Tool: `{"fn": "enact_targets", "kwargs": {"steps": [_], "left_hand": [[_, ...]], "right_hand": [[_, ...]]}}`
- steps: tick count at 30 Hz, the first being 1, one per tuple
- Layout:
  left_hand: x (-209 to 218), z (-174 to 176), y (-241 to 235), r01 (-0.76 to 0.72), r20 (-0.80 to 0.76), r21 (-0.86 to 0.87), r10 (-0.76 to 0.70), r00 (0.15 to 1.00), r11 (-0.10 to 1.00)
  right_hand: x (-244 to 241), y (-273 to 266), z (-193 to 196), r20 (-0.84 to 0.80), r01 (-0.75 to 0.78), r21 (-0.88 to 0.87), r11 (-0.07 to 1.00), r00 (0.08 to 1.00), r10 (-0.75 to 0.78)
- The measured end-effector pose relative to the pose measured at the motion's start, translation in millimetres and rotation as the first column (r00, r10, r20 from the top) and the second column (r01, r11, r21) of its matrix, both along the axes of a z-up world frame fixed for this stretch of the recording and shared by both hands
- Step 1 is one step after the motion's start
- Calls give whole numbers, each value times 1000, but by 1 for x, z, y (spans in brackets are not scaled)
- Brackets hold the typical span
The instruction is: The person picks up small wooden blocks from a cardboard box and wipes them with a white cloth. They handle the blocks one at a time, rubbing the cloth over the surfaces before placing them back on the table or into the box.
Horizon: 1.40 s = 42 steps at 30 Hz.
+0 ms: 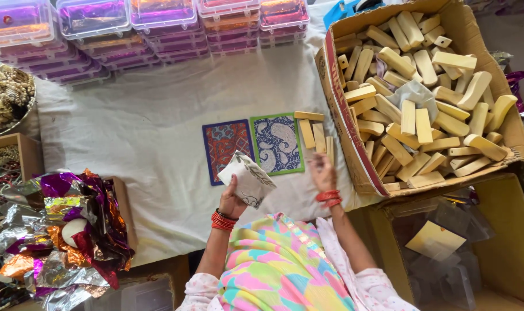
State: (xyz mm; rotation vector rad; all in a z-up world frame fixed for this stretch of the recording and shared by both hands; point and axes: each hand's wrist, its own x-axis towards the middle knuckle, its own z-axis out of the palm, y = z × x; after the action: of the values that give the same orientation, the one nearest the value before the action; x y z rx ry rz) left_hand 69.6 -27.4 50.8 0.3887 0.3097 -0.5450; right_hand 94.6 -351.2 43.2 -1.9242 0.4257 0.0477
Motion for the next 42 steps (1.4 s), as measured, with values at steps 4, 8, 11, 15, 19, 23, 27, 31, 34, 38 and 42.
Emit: {"fn": "enact_targets", "kwargs": {"steps": [4,8,11,15,19,23,27,31,34,38,42], "left_hand": [[1,-42,5,-42,229,739,-192,954,672],[10,12,2,-62,134,986,-523,841,154],[16,-8,0,-205,340,807,-151,928,554],[18,16,-2,-149,85,286,130,988,947],[16,34,-5,-204,88,156,192,977,966],[16,27,-30,-139,28,160,136,990,977],[17,36,-58,-27,49,129,21,999,991],[25,37,-65,-84,56,208,74,996,974],[39,44,-51,-173,145,182,147,978,968],[41,61,-69,-191,138,135,173,975,972],[18,65,-98,36,214,33,-43,976,999]], "right_hand": [[15,-59,-49,255,145,-694,706,966,52],[19,-72,-80,190,22,-563,826,976,104],[17,-69,-87,-25,-100,-704,703,993,116],[2,-62,-77,-53,-54,-693,719,998,25],[-11,-69,-112,-101,269,330,905,963,-250],[-24,25,35,-21,-36,475,879,998,52],[-26,105,106,323,-319,106,942,907,271],[-38,136,122,487,-241,-476,846,729,481],[-54,131,123,476,-309,-371,876,747,465],[-34,129,108,512,-223,-374,900,760,401],[12,120,138,576,-58,-467,882,737,353]]}}
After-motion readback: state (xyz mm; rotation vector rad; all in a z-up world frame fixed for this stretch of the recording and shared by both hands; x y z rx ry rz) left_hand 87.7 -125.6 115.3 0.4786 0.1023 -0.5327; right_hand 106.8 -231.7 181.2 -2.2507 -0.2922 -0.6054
